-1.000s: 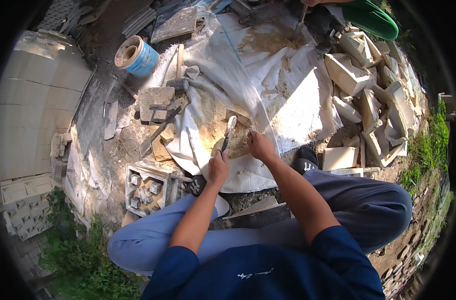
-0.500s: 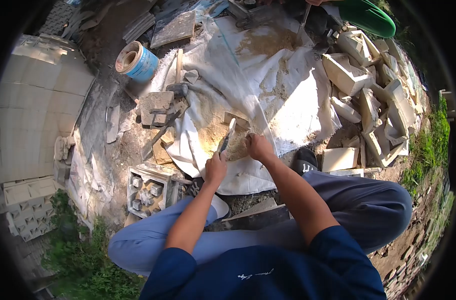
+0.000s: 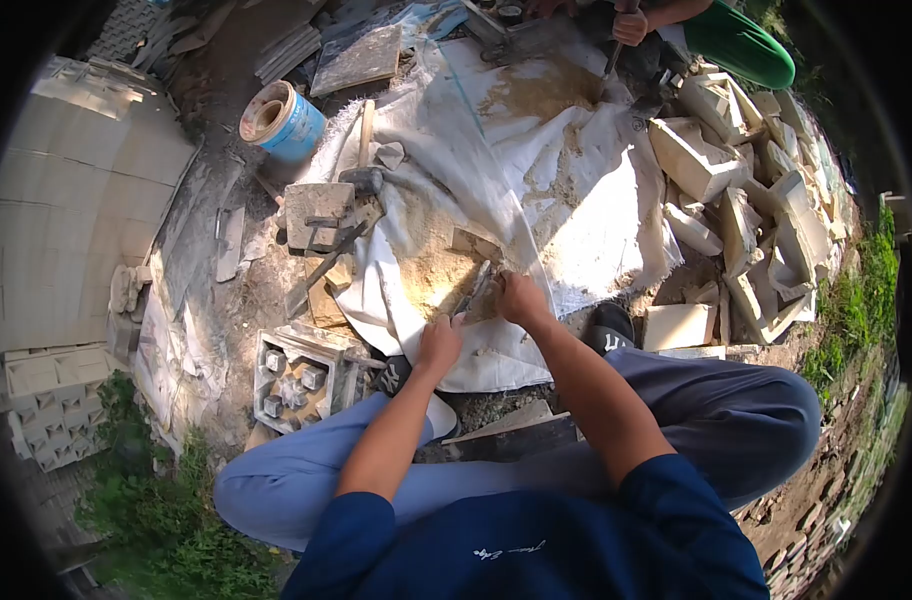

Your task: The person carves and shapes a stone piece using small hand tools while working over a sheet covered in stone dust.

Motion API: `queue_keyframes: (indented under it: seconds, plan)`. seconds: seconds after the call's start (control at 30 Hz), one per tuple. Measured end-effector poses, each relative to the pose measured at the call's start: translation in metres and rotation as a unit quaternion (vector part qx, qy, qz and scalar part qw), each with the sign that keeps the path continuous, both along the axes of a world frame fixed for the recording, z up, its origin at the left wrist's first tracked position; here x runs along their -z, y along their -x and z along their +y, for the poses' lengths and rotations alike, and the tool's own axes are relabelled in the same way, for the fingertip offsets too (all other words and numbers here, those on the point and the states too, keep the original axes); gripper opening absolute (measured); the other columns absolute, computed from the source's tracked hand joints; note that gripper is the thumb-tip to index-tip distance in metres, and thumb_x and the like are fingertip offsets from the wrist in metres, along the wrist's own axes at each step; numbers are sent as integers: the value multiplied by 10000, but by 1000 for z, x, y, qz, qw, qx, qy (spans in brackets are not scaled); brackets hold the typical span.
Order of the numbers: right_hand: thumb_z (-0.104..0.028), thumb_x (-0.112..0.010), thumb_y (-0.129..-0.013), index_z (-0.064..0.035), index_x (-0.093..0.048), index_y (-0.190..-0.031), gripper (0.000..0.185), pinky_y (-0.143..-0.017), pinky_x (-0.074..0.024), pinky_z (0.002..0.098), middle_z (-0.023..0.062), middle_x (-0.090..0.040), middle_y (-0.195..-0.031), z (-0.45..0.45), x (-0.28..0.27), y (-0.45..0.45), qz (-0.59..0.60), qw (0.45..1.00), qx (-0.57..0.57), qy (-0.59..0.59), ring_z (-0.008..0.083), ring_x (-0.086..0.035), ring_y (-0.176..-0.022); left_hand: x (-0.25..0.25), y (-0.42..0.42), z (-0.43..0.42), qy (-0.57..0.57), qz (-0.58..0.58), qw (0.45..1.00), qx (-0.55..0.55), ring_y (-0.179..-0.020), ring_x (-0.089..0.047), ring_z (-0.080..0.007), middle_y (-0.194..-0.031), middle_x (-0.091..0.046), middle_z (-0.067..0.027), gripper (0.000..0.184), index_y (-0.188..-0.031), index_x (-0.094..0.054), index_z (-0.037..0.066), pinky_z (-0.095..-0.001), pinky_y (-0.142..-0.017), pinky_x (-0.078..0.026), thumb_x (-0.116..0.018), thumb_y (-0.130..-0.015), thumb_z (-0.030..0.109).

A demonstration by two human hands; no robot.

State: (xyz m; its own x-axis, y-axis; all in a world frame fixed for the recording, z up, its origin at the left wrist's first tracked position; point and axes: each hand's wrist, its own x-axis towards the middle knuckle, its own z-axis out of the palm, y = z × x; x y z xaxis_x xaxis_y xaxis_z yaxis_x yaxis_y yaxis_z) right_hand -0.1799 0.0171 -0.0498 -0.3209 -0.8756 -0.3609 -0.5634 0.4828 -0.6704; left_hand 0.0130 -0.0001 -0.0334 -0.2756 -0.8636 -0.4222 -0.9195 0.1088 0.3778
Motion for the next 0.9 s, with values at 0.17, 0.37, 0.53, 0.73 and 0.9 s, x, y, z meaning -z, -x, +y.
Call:
queue_keyframes:
  seconds: [0.17,0.37,0.53,0.73,0.9]
  plan:
    - [-285,-554,-922,-32,-650,-966,274,-791,-503,529,271,-667,-906,1,11,1,-4,1000,3,7,458,-638,-879,3,-9,12,25,-12,999,-19,-861,-614,-514,-869,-639,-330,426,-995,-585,19,-586,-790,-470,-456,-995,425]
    - [-291,-545,-925,-33,-648,-979,284,-816,-501,528,272,-666,-926,9,3,-6,-11,1000,7,-24,456,-635,-897,-1,-10,12,45,40,998,-34,-856,-616,-509,-864,-647,-309,437,-992,-581,25,-584,-790,-472,-450,-995,442]
    - [-311,-550,-919,-29,-648,-990,307,-823,-498,531,283,-662,-931,-2,0,-3,-2,1000,2,-22,464,-630,-911,-5,-4,5,-35,-35,999,-17,-927,-610,-510,-917,-648,-322,488,-1018,-599,-4,-564,-856,-472,-424,-1000,452]
    - [-309,-516,-947,-6,-635,-998,329,-819,-489,541,303,-654,-926,-2,-3,-3,-7,1000,-7,-18,480,-623,-912,-14,-6,-3,-38,-3,998,-49,-982,-604,-499,-982,-650,-320,589,-1004,-643,-27,-558,-900,-452,-371,-1000,496]
    - [-272,-475,-973,5,-625,-1012,318,-817,-481,549,310,-651,-919,15,-5,-8,18,998,52,23,492,-614,-912,-28,-41,-26,14,18,992,-125,-971,-608,-488,-960,-656,-299,604,-910,-681,3,-559,-858,-470,-387,-985,526]
